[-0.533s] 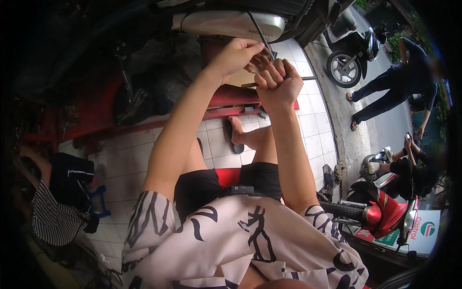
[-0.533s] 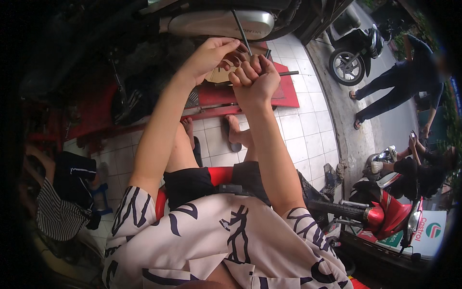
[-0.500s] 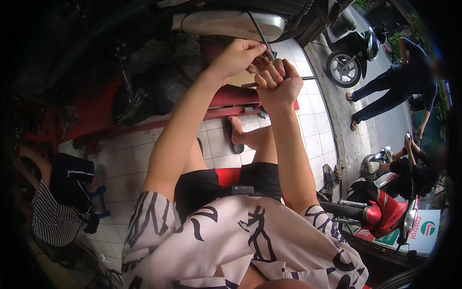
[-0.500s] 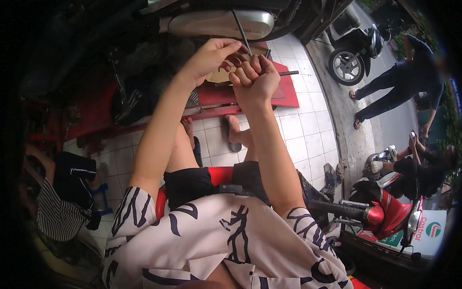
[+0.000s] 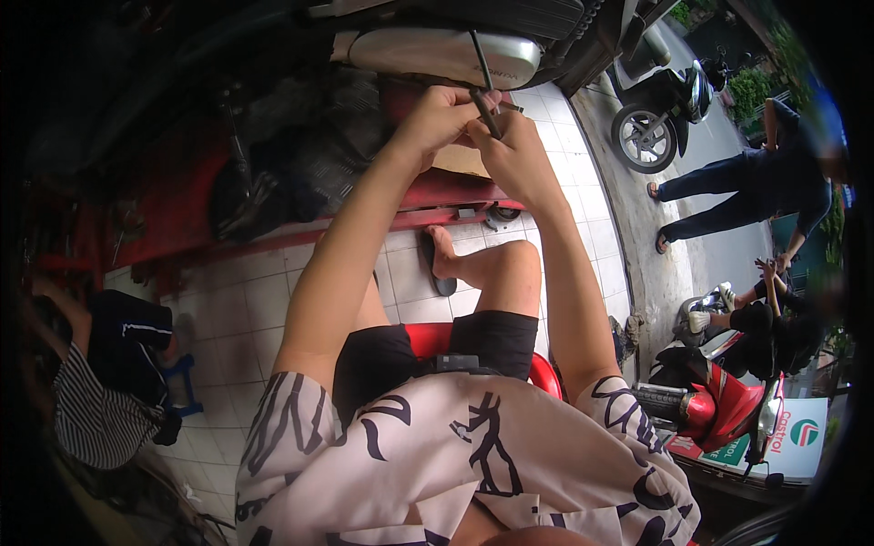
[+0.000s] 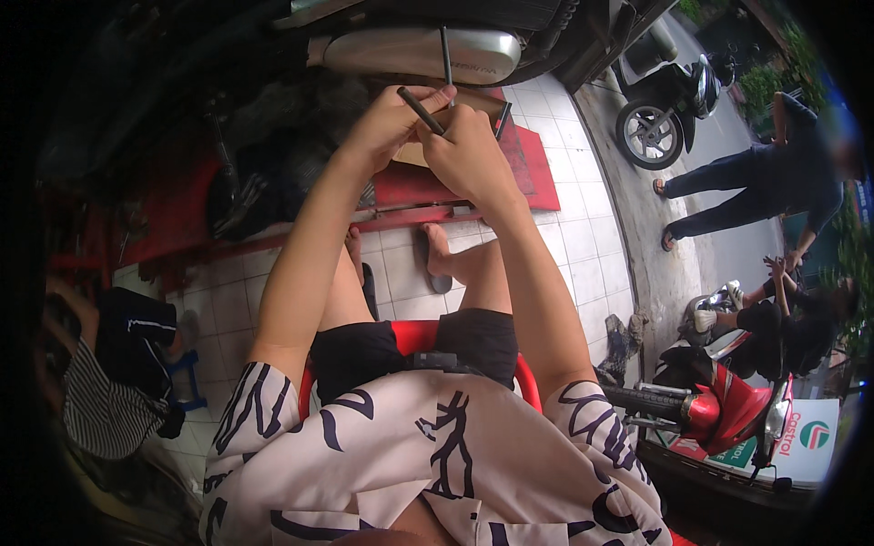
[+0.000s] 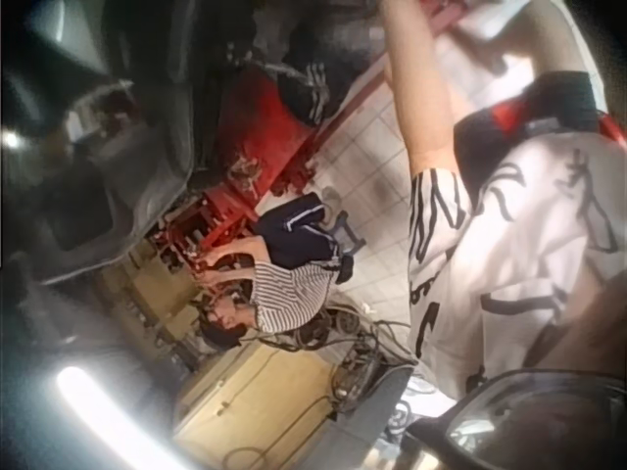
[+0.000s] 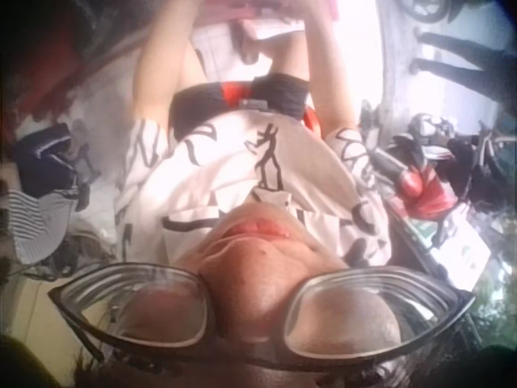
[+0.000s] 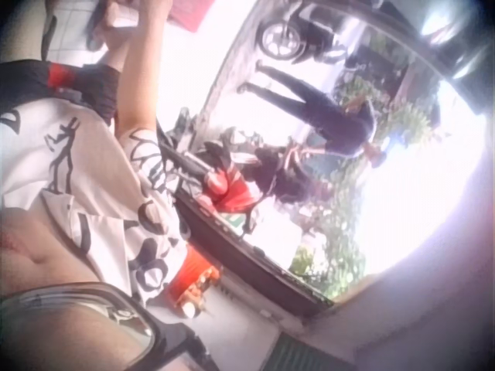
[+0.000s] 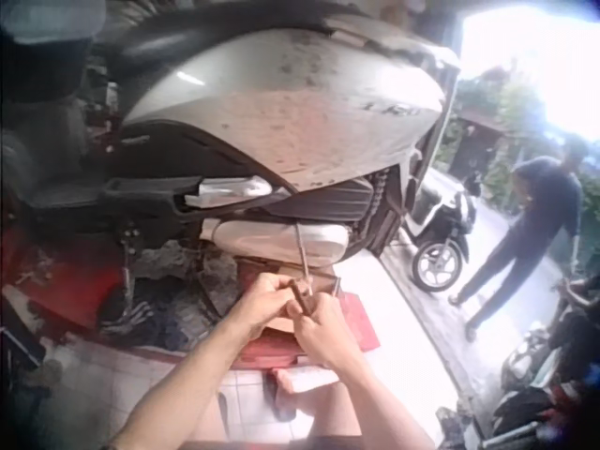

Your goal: The person uses a T-handle wrench to tighten or loosen bolts on the underside of a scooter. They repeatedly reposition the wrench and apply torque to fasteners near the engine area while seated on a stool.

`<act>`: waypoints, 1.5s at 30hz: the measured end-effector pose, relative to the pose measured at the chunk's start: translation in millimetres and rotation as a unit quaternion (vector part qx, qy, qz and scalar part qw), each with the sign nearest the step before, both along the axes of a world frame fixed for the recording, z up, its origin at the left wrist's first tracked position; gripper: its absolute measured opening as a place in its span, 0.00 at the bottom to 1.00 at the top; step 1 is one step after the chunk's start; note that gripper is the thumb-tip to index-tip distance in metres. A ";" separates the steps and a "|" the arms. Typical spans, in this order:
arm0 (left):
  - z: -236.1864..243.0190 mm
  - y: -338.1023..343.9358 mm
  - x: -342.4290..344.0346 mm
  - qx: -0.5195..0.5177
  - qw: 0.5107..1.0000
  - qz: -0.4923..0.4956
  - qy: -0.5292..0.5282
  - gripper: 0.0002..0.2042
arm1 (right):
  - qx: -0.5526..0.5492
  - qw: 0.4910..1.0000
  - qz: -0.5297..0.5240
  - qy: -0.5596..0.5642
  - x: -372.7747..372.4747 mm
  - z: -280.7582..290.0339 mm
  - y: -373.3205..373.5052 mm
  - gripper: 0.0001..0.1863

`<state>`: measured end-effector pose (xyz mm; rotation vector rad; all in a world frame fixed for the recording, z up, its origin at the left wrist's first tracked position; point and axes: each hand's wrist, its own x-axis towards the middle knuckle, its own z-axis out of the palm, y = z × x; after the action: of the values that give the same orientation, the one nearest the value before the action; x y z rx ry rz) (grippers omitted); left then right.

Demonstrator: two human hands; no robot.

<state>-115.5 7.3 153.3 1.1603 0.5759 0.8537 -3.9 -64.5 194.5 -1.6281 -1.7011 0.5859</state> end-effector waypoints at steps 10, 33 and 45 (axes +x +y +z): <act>-13.6 26.4 21.8 -0.159 0.981 -0.085 -0.073 0.09 | 0.273 0.920 0.004 -0.282 4.3 8.9 -64.7 0.22; -19.2 27.3 38.9 -0.172 0.977 -0.088 -0.094 0.08 | -0.027 0.961 0.070 0.265 13.3 -28.3 -85.6 0.32; -23.4 38.7 34.2 -0.163 0.982 -0.088 -0.037 0.10 | 0.048 0.954 0.049 0.293 32.4 -33.1 -79.6 0.39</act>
<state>-81.3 46.0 129.9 0.8619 0.5209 0.6205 28.5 -144.1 161.4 -1.1478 -1.3406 0.9159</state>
